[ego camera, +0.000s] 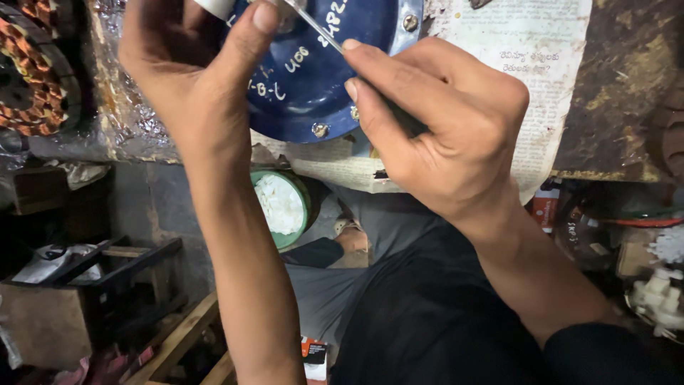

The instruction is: The person works on a blue circular motor component, stripping and twisting wires, then using a screwdriver to tighten screws on a white plastic terminal block attached to the component. The workspace is cluttered with motor stators and tools.

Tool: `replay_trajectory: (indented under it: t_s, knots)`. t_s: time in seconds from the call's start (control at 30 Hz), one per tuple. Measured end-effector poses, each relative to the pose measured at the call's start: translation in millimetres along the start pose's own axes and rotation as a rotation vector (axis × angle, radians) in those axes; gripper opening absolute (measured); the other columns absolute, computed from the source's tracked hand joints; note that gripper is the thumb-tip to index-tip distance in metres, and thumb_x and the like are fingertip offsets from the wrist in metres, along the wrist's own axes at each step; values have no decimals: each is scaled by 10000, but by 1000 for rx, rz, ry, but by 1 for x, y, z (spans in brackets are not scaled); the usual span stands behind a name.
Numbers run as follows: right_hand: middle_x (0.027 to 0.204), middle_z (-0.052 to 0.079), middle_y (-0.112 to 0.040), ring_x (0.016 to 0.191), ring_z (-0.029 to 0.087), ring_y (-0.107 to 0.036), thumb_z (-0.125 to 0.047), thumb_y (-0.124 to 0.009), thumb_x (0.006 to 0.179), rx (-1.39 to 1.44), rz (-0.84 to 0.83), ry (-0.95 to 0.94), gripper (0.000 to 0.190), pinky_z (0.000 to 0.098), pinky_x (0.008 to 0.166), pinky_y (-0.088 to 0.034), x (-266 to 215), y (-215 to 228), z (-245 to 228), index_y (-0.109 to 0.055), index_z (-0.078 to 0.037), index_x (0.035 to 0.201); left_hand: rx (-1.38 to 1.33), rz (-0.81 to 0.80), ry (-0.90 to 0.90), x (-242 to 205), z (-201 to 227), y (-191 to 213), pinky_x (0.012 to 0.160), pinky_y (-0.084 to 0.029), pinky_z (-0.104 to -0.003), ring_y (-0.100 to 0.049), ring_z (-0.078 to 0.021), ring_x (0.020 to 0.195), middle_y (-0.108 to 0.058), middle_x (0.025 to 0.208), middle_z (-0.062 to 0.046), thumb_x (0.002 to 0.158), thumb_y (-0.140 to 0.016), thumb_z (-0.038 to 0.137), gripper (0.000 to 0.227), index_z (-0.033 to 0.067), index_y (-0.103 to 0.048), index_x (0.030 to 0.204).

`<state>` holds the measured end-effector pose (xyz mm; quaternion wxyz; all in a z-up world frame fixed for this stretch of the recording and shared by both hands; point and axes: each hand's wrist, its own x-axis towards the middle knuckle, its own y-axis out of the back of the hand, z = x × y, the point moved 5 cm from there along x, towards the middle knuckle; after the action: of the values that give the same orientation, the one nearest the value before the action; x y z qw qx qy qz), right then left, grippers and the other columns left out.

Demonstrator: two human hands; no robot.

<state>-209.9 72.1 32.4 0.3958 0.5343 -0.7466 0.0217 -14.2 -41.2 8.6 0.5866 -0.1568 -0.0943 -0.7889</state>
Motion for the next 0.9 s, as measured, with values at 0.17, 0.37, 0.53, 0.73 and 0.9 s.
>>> replay_trajectory:
  t_s: [0.17, 0.37, 0.53, 0.73, 0.9]
  knots:
    - [979, 125, -676, 787, 150, -656, 56, -795, 1013, -38, 5, 42, 223, 247, 649, -487, 5, 4, -2, -733, 8, 1222, 15, 30, 25, 2, 1, 0, 902, -491, -253, -615, -110, 967, -683, 1095, -43, 1014, -877, -66, 309, -19, -633, 1198]
    - [967, 76, -697, 799, 131, -692, 30, -776, 1043, -76, -21, -72, 140, 243, 656, -499, 6, 3, 1, -738, 24, 1178, -3, 38, 20, 5, 2, 0, 924, -503, -263, -642, -120, 1009, -697, 1133, -62, 991, -879, -59, 338, -30, -635, 1222]
    - [993, 154, -642, 822, 221, -657, 5, -861, 1054, -136, 78, 99, 191, 294, 664, -513, 6, 3, -12, -730, 25, 1191, -27, 3, -6, 5, 1, 0, 931, -518, -267, -655, -123, 1033, -711, 1149, -67, 1009, -881, -60, 344, -21, -630, 1241]
    - [966, 122, -683, 763, 175, -673, 13, -825, 1038, -115, 11, -34, 196, 283, 632, -481, 7, 4, -12, -724, 52, 1202, -17, 20, -2, 4, 2, 1, 957, -527, -270, -683, -136, 1074, -706, 1161, -69, 1002, -885, -61, 353, -22, -625, 1238]
    - [936, 149, -690, 761, 194, -677, 3, -793, 1044, -143, 33, 66, 173, 286, 652, -498, 8, 3, -17, -720, 51, 1194, -18, 24, 11, 6, 3, -1, 968, -533, -271, -690, -141, 1094, -709, 1166, -78, 984, -882, -52, 368, -26, -624, 1245]
